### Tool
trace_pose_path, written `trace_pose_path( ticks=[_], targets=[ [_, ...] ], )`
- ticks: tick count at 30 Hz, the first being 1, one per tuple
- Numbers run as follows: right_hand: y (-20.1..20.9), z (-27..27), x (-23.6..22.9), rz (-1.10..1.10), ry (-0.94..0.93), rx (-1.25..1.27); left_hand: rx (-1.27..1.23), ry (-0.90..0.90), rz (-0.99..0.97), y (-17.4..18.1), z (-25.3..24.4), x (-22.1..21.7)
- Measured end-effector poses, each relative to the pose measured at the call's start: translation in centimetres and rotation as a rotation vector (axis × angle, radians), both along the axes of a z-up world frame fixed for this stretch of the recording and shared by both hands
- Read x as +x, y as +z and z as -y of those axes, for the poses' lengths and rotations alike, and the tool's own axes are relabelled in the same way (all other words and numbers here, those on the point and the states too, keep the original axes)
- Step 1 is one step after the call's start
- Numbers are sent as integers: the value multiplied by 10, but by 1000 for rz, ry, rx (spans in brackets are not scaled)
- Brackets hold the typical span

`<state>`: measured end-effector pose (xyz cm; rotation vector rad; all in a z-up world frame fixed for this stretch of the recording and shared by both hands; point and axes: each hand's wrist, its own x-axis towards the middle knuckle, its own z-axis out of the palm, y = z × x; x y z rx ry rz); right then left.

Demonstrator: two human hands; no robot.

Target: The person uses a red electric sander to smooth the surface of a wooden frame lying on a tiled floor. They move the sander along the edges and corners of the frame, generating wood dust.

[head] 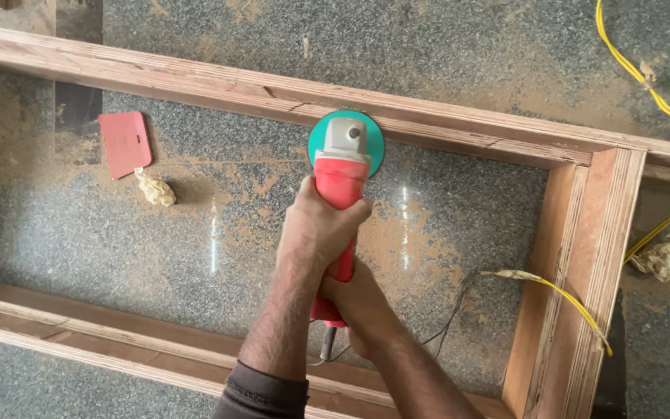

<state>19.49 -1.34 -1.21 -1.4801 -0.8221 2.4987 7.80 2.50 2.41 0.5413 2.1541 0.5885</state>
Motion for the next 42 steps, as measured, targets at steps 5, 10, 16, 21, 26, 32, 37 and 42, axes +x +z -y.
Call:
trace_pose_path(
  ticks=[5,10,16,21,26,32,37,42],
  targets=[
    [1,-2,16,68,-40,-16,-59,-58,75,4,-10,19],
    [-1,-4,36,47,-150,-70,-119,-156,57,5,-18,39],
    [-3,-9,28,56,12,-21,-41,-11,92,-6,-9,30],
    [-5,-11,5,-51,60,22,3,88,-70,-14,1,2],
    [-6,-12,10,-49,41,28,53,80,-85,-14,-1,9],
    [-4,-12,38,39,11,-10,-21,28,17,1,-12,39],
    [-2,-14,64,37,-105,-11,-96,-66,41,12,-24,66],
    [2,-17,79,45,-165,-42,-101,-129,48,13,-32,84]
  ],
)
